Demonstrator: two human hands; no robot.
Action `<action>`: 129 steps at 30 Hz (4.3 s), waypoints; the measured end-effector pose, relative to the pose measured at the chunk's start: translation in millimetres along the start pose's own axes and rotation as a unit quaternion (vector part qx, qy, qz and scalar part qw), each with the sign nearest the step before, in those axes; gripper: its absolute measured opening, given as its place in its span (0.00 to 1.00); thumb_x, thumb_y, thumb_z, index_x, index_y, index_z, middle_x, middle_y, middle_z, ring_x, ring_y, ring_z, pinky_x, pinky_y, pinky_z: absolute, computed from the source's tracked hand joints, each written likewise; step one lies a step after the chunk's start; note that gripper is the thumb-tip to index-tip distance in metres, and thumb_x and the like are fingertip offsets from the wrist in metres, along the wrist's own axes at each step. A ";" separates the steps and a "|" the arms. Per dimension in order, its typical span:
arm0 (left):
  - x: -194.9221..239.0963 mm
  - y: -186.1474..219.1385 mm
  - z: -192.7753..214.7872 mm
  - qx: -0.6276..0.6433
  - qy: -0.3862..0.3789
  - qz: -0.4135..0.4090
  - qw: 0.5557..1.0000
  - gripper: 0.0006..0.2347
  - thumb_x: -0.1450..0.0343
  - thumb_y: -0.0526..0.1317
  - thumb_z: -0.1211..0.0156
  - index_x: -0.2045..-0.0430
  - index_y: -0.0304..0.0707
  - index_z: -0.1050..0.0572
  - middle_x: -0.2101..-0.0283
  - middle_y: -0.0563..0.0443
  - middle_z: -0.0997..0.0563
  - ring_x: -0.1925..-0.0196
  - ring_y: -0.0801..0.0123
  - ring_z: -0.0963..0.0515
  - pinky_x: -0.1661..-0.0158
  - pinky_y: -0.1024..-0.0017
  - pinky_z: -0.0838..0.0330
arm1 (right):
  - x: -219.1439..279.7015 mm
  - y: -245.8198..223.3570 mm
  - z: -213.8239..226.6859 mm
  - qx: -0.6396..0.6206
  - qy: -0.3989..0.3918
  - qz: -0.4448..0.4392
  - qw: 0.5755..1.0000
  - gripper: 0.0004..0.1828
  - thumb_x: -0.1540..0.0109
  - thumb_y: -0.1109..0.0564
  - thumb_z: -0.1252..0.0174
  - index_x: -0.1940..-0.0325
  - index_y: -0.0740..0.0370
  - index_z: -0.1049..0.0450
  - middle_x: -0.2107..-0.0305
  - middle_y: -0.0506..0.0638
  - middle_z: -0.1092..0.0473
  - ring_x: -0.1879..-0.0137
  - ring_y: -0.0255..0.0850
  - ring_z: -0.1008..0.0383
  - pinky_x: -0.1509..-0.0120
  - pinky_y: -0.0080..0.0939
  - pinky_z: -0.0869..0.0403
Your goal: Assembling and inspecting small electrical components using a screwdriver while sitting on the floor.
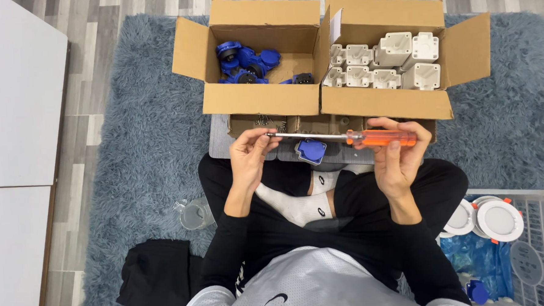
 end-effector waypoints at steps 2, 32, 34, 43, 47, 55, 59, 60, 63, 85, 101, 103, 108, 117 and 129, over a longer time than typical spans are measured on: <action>4.7 -3.1 0.9 -0.001 0.003 0.012 1.000 0.05 0.22 0.26 0.39 0.54 0.24 0.19 0.52 0.26 0.13 0.54 0.51 0.09 0.52 0.67 0.10 | 1.0 -0.7 -1.6 0.033 -0.012 0.000 0.999 0.20 0.23 0.58 0.58 0.30 0.58 0.54 0.44 0.79 0.34 0.48 0.61 0.19 0.44 0.52 0.13; 62.0 140.2 -91.5 -0.253 -0.124 -0.360 0.889 0.33 0.22 0.23 0.37 0.23 0.40 0.46 0.47 0.22 0.33 0.52 0.27 0.15 0.53 0.40 0.12 | 49.3 31.6 -73.2 0.354 -0.164 0.091 0.916 0.18 0.34 0.64 0.27 0.41 0.73 0.19 0.46 0.63 0.22 0.39 0.61 0.19 0.33 0.56 0.23; 58.4 138.1 -90.4 -0.252 -0.125 -0.369 0.886 0.33 0.23 0.23 0.37 0.24 0.39 0.48 0.47 0.22 0.32 0.53 0.28 0.15 0.53 0.39 0.12 | 59.5 44.8 -73.6 0.362 -0.161 0.102 0.913 0.20 0.36 0.63 0.24 0.42 0.73 0.19 0.45 0.63 0.22 0.37 0.62 0.20 0.32 0.57 0.23; 41.4 113.0 -98.0 -0.224 -0.159 -0.368 0.888 0.30 0.21 0.24 0.39 0.25 0.40 0.46 0.47 0.25 0.32 0.49 0.31 0.15 0.53 0.43 0.12 | 80.5 63.5 -72.5 0.406 -0.132 0.145 0.893 0.17 0.37 0.65 0.24 0.44 0.72 0.17 0.47 0.62 0.21 0.37 0.62 0.19 0.36 0.56 0.22; 38.2 109.6 -116.8 -0.236 -0.182 -0.345 0.890 0.27 0.22 0.24 0.36 0.29 0.36 0.39 0.48 0.25 0.28 0.49 0.33 0.14 0.53 0.43 0.12 | 80.8 63.0 -70.3 0.398 -0.117 0.154 0.897 0.18 0.37 0.67 0.24 0.44 0.72 0.17 0.47 0.62 0.21 0.37 0.62 0.19 0.36 0.56 0.21; 21.9 128.0 -137.7 -0.275 -0.189 -0.225 0.915 0.20 0.28 0.36 0.21 0.46 0.42 0.27 0.44 0.49 0.27 0.45 0.63 0.23 0.43 0.66 0.21 | 87.0 76.5 -67.0 0.432 -0.136 0.063 0.889 0.20 0.40 0.71 0.27 0.44 0.69 0.19 0.42 0.56 0.24 0.30 0.54 0.24 0.28 0.51 0.24; 18.9 128.9 -145.8 -0.217 -0.206 -0.303 0.905 0.13 0.22 0.38 0.30 0.46 0.32 0.20 0.51 0.37 0.20 0.50 0.52 0.17 0.52 0.60 0.20 | 88.9 68.3 -65.5 0.392 -0.075 0.166 0.902 0.15 0.38 0.69 0.28 0.46 0.71 0.16 0.48 0.61 0.20 0.38 0.61 0.18 0.36 0.55 0.20; 19.0 133.0 -150.2 -0.218 -0.209 -0.312 0.901 0.13 0.22 0.38 0.30 0.46 0.32 0.20 0.51 0.37 0.20 0.50 0.52 0.17 0.52 0.60 0.20 | 85.9 69.1 -65.5 0.389 -0.073 0.176 0.901 0.15 0.38 0.69 0.28 0.46 0.71 0.16 0.48 0.61 0.20 0.38 0.61 0.18 0.36 0.55 0.20; 24.9 134.7 -156.5 -0.214 -0.229 -0.310 0.898 0.11 0.17 0.35 0.45 0.44 0.28 0.19 0.51 0.35 0.16 0.49 0.50 0.14 0.51 0.57 0.18 | 89.6 65.1 -66.2 0.382 -0.066 0.196 0.901 0.16 0.39 0.70 0.28 0.47 0.70 0.16 0.48 0.60 0.19 0.39 0.61 0.18 0.37 0.55 0.20; 30.4 112.2 -148.9 -0.357 -0.155 -0.299 0.871 0.20 0.20 0.45 0.33 0.34 0.44 0.27 0.42 0.49 0.28 0.48 0.66 0.23 0.43 0.68 0.26 | 98.0 76.0 -63.2 0.398 -0.102 0.101 0.906 0.21 0.39 0.72 0.30 0.42 0.66 0.19 0.39 0.53 0.26 0.26 0.51 0.27 0.22 0.49 0.26; 46.5 116.1 -153.5 -0.376 -0.147 -0.334 0.852 0.20 0.18 0.45 0.34 0.31 0.46 0.29 0.42 0.51 0.27 0.46 0.65 0.25 0.42 0.69 0.26 | 100.0 71.0 -64.9 0.380 -0.093 0.118 0.913 0.21 0.39 0.73 0.31 0.42 0.66 0.20 0.39 0.54 0.26 0.27 0.52 0.26 0.24 0.49 0.26; 45.8 114.7 -151.8 -0.376 -0.143 -0.338 0.851 0.19 0.18 0.41 0.33 0.31 0.46 0.29 0.44 0.51 0.26 0.48 0.67 0.24 0.44 0.70 0.24 | 101.6 69.8 -65.4 0.378 -0.089 0.125 0.913 0.21 0.39 0.73 0.31 0.43 0.66 0.20 0.40 0.54 0.26 0.28 0.52 0.26 0.24 0.49 0.26; 48.6 116.7 -156.4 -0.303 -0.185 -0.306 0.883 0.15 0.14 0.35 0.43 0.30 0.43 0.30 0.40 0.48 0.25 0.59 0.71 0.20 0.58 0.74 0.18 | 104.0 69.3 -66.0 0.375 -0.085 0.123 0.915 0.20 0.39 0.73 0.32 0.43 0.67 0.21 0.39 0.54 0.26 0.26 0.52 0.27 0.24 0.50 0.26; 53.0 128.7 -156.2 -0.349 -0.140 -0.362 0.853 0.17 0.21 0.33 0.31 0.36 0.45 0.24 0.45 0.52 0.25 0.54 0.71 0.20 0.51 0.76 0.18 | 103.3 69.3 -64.8 0.369 -0.089 0.110 0.918 0.19 0.38 0.72 0.32 0.42 0.68 0.21 0.39 0.54 0.26 0.26 0.52 0.28 0.24 0.49 0.25; 54.5 118.8 -156.6 -0.301 -0.158 -0.355 0.871 0.16 0.16 0.33 0.40 0.32 0.47 0.27 0.41 0.52 0.26 0.58 0.74 0.18 0.61 0.79 0.16 | 105.7 67.8 -66.0 0.352 -0.092 0.124 0.923 0.18 0.37 0.73 0.33 0.42 0.68 0.21 0.40 0.54 0.27 0.26 0.53 0.28 0.25 0.50 0.25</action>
Point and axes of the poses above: each hand's wrist, its own x-axis away from the middle knuckle, its own z-axis out of the back of the hand, y = z × x, the point moved 10 cm from there along -x, towards the middle knuckle
